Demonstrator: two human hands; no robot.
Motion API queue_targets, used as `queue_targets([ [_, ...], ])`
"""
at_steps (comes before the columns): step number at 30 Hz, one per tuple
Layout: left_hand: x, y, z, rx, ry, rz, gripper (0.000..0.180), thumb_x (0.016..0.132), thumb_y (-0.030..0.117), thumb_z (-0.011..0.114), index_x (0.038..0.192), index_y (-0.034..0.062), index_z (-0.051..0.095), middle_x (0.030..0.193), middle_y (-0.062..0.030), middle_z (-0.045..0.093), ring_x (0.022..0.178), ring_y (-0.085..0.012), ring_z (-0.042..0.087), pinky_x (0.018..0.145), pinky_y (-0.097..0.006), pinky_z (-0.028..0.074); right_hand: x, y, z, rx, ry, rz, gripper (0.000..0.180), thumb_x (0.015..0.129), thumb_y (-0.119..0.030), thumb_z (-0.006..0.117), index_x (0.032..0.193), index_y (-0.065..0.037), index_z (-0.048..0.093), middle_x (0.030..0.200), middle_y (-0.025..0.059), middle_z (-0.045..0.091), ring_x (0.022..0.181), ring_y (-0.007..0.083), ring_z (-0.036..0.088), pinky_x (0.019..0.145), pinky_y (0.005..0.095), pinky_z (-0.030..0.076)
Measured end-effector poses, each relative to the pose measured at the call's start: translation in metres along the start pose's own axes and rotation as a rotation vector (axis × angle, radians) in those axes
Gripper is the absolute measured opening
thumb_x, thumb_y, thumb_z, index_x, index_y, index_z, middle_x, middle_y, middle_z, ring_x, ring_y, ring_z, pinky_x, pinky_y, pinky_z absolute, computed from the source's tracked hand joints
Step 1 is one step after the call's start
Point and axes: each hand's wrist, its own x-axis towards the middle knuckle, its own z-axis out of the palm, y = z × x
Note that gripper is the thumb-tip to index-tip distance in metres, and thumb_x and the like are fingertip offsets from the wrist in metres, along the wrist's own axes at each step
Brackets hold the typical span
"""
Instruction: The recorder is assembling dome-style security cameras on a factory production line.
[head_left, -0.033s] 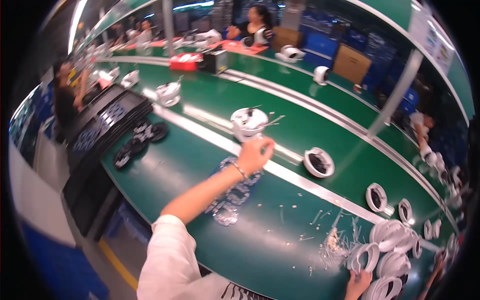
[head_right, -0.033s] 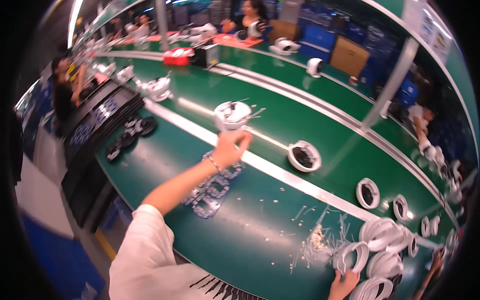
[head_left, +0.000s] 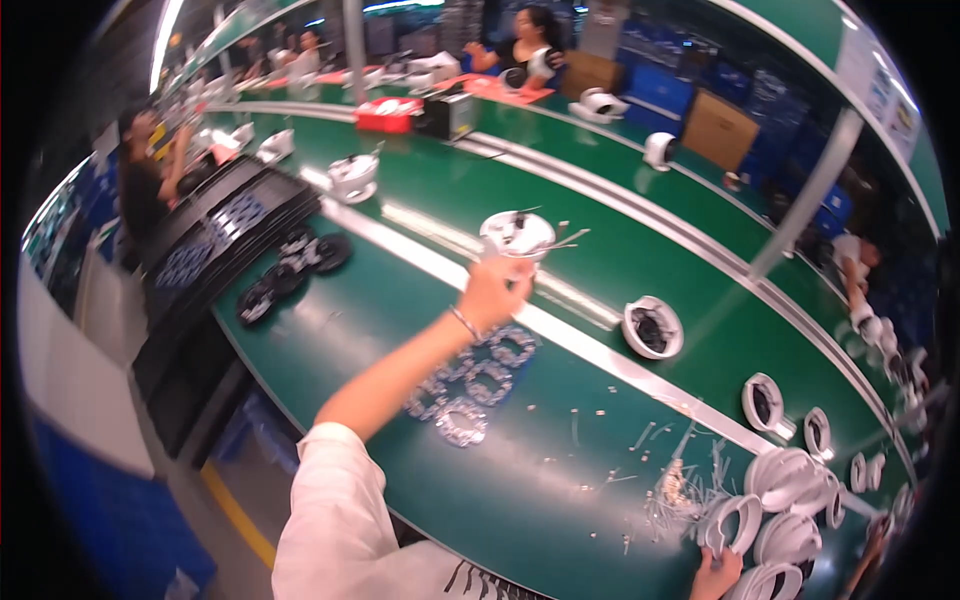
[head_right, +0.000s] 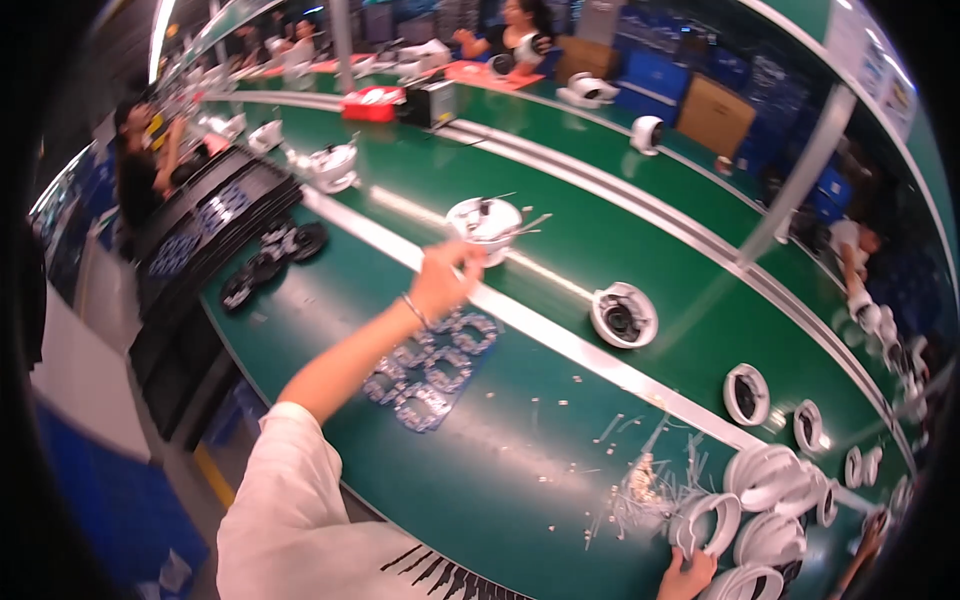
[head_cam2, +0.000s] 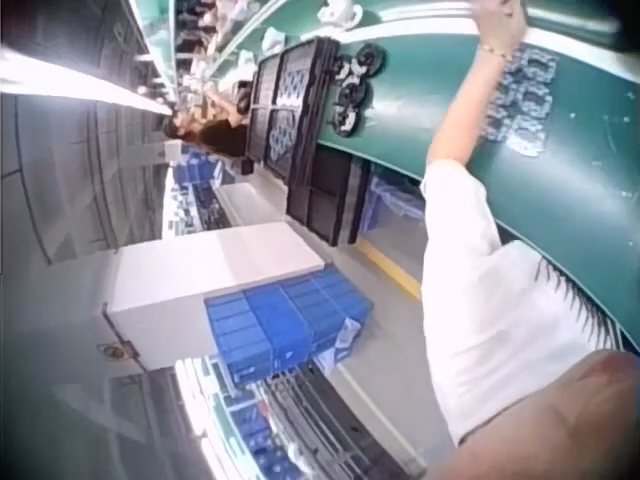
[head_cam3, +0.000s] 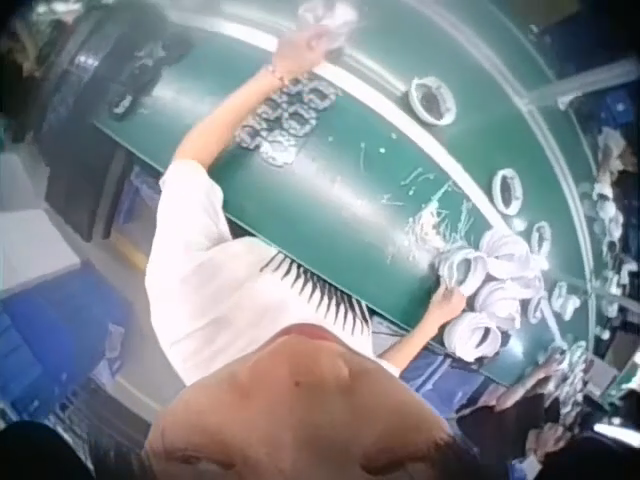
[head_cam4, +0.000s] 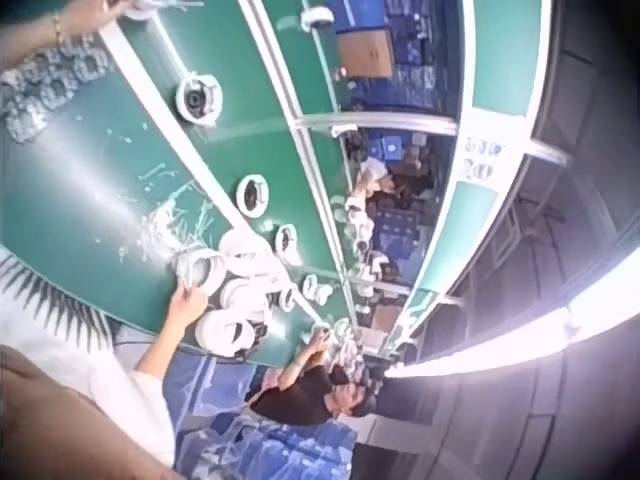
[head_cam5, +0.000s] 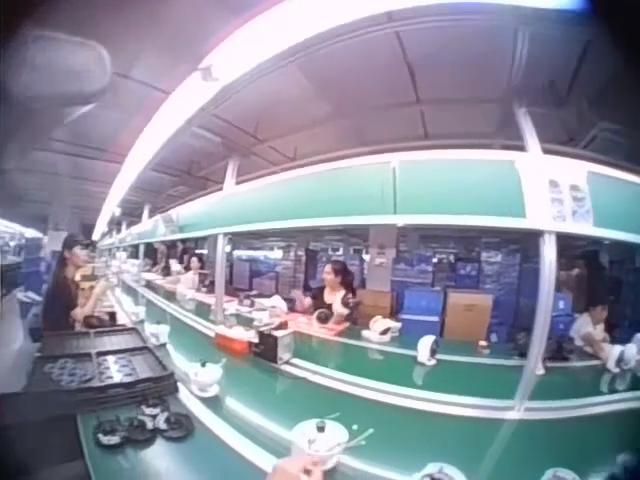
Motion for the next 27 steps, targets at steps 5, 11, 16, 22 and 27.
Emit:
queue_targets([
  [5,-0.015,-0.139,-0.174,0.995,-0.106,-0.418,0.031,0.069,0.011,0.055,0.099,0.0050,0.055,0.103,-0.0123,0.057,0.100,-0.0274,0.052,0.080,-0.047,0.041,0.026,-0.035,-0.014,-0.129,-0.192,0.089,0.028,0.068,-0.029,0.067,0.067,-0.003,0.057,0.062,0.0157,0.055,0.059,0.0338,0.052,0.058,0.0415,0.041],
  [11,-0.073,-0.170,-0.232,1.318,-0.484,-0.605,0.027,0.075,0.008,0.049,0.102,0.0075,0.054,0.112,-0.0061,0.053,0.119,-0.0220,0.038,0.097,-0.062,0.016,0.036,-0.041,-0.022,0.053,-0.288,0.048,0.021,0.079,-0.018,0.059,0.077,0.003,0.061,0.072,0.0198,0.060,0.068,0.0349,0.057,0.062,0.0404,0.044],
  [16,-0.054,-0.090,-0.197,1.201,-0.691,-0.572,0.042,0.071,0.046,0.061,0.090,0.0091,0.060,0.090,-0.0103,0.061,0.088,-0.0258,0.057,0.087,-0.052,0.035,0.042,-0.059,-0.035,0.074,-0.354,0.211,0.017,0.078,-0.012,0.058,0.082,0.005,0.062,0.078,0.0193,0.062,0.069,0.0329,0.060,0.062,0.0371,0.048],
  [22,-0.050,-0.093,-0.184,0.949,-0.476,-0.336,0.048,0.070,0.040,0.064,0.093,0.0000,0.053,0.092,-0.0198,0.057,0.089,-0.0366,0.054,0.077,-0.041,0.044,0.013,-0.021,-0.023,0.131,-0.059,0.225,0.012,0.076,-0.004,0.057,0.083,0.006,0.059,0.072,0.0179,0.059,0.060,0.0293,0.056,0.057,0.0347,0.044],
  [27,-0.066,-0.109,-0.196,0.892,-0.707,-0.653,0.035,0.070,0.029,0.066,0.087,-0.0004,0.056,0.080,-0.0181,0.061,0.070,-0.0301,0.059,0.064,-0.037,0.045,0.052,-0.094,-0.049,0.070,0.084,0.087,0.008,0.071,-0.004,0.060,0.077,0.001,0.058,0.072,0.0151,0.060,0.063,0.0315,0.058,0.056,0.0362,0.046],
])
